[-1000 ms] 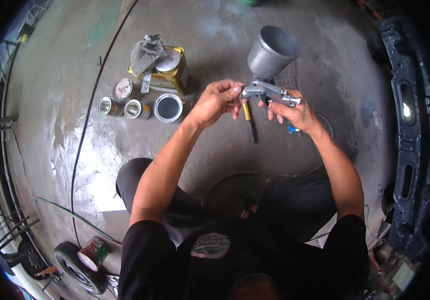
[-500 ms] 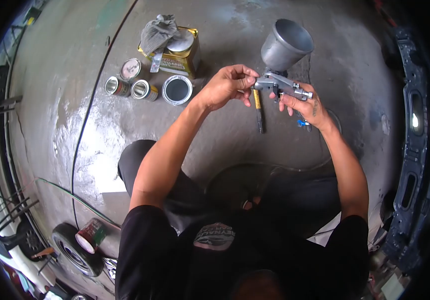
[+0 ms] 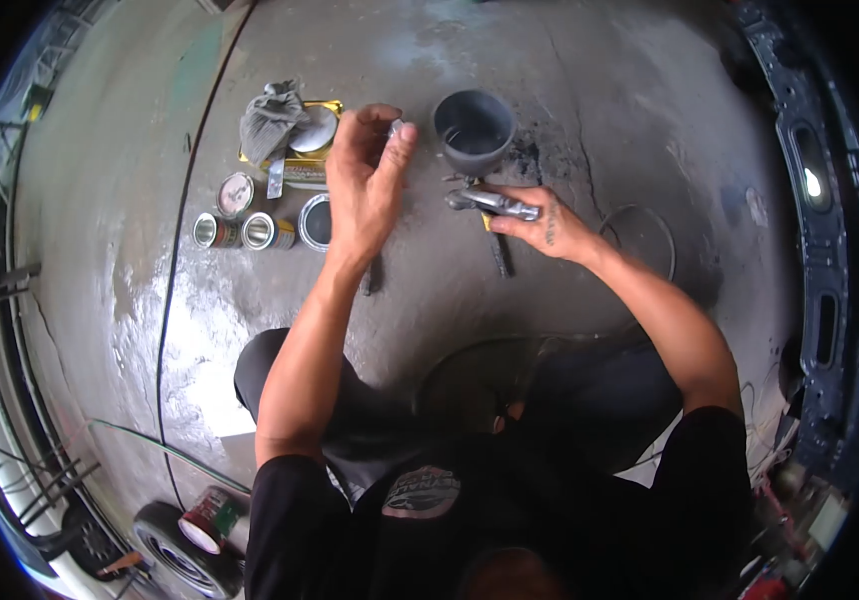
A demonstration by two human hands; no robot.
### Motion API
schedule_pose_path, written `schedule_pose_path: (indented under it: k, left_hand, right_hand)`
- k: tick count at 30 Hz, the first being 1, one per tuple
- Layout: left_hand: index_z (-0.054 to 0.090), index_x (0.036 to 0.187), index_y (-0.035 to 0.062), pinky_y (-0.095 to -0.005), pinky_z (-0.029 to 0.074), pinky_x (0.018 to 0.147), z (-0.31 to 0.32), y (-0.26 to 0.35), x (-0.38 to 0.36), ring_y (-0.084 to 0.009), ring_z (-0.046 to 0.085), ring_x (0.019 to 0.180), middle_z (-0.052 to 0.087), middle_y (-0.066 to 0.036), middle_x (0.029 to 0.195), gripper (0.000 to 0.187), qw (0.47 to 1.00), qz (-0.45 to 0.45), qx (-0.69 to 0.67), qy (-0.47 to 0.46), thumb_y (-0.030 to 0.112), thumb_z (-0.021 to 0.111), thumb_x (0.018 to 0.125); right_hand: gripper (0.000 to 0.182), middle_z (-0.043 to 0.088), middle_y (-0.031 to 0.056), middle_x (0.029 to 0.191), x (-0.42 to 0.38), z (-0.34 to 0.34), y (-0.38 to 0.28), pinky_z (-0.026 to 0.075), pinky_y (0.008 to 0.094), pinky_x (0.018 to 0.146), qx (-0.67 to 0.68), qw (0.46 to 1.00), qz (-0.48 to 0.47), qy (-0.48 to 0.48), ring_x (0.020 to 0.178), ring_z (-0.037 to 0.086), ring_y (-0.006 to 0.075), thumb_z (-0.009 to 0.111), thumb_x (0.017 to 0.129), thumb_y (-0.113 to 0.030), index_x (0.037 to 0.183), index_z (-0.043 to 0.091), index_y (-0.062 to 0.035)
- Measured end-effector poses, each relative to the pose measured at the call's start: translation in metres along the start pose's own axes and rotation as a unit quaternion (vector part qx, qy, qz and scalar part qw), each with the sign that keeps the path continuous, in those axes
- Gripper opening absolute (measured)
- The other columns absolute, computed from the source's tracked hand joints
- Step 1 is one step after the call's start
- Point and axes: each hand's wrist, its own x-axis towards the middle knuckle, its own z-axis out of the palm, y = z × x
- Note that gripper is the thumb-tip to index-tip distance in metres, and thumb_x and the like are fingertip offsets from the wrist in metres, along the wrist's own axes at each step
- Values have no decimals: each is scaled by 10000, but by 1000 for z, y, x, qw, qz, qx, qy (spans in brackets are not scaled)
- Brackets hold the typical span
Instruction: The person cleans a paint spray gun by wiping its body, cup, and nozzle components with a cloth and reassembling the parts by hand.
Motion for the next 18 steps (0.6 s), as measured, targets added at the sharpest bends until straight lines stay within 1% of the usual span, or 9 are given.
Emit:
schedule_pose_path:
  k: [1,4,5,6,8,9,12,15,18]
  left_hand:
    - [652,1199,3,-250,468,604,-4,16,-3,-77,545,686,652,-40,968,297,997,18,60,-35,192,753,994]
    - [703,1176,19,-251,469,655,-7,32,-4,-78,550,722,680,-52,999,267,965,75,208,-139,155,771,958]
    - [738,1161,31,-318,515,719,-5,37,-8,-166,647,785,699,-86,1037,266,960,62,232,-144,134,781,919]
    - [737,1171,36,-347,525,735,-5,34,-10,-215,666,812,702,-101,1049,272,951,78,254,-157,127,778,917]
    - [736,1191,46,-407,544,767,-5,24,-16,-311,705,865,708,-130,1074,288,931,109,296,-182,113,770,913]
    - [742,1179,54,-468,547,805,-4,28,-16,-387,708,935,705,-156,1071,272,931,90,301,-187,106,751,913]
    - [744,1153,66,-470,556,782,-5,28,-16,-391,709,912,699,-157,1047,235,898,95,371,-214,96,718,921]
    - [743,1129,76,-484,561,766,-5,17,-19,-408,706,899,694,-158,1033,211,881,92,399,-236,81,687,926]
    - [738,1123,76,-490,563,745,-6,14,-21,-413,707,880,695,-155,1030,210,887,119,385,-227,64,673,924]
  right_hand:
    - [517,752,72,995,-1,1,0,544,352,845,-12,1000,1,-8,878,675,162,733,974,-147,1477,617,-122]
    - [517,765,112,1033,-1,12,-1,542,379,858,-30,999,10,-28,906,694,199,736,969,-142,1471,618,-113]
    - [513,768,127,1046,-1,15,0,541,380,856,-29,999,19,-28,910,702,213,734,968,-138,1467,619,-111]
    - [509,770,142,1059,-1,18,2,541,381,854,-29,999,29,-28,913,711,226,732,967,-135,1464,621,-109]
    - [507,765,167,1073,0,22,7,541,385,849,-54,998,13,-21,903,713,258,731,966,-130,1461,622,-112]
    - [506,763,179,1080,1,23,9,541,387,847,-67,998,4,-19,897,713,273,730,965,-128,1459,623,-114]
    - [511,751,201,1044,1,28,16,540,395,827,-81,996,-37,4,851,692,305,733,961,-131,1460,621,-119]
    - [510,755,197,1025,0,28,14,536,405,811,-85,996,23,-30,823,678,300,733,965,-139,1461,620,-120]
    - [504,750,194,1012,1,35,24,533,406,806,-82,996,-23,-11,820,676,275,731,970,-142,1460,618,-112]
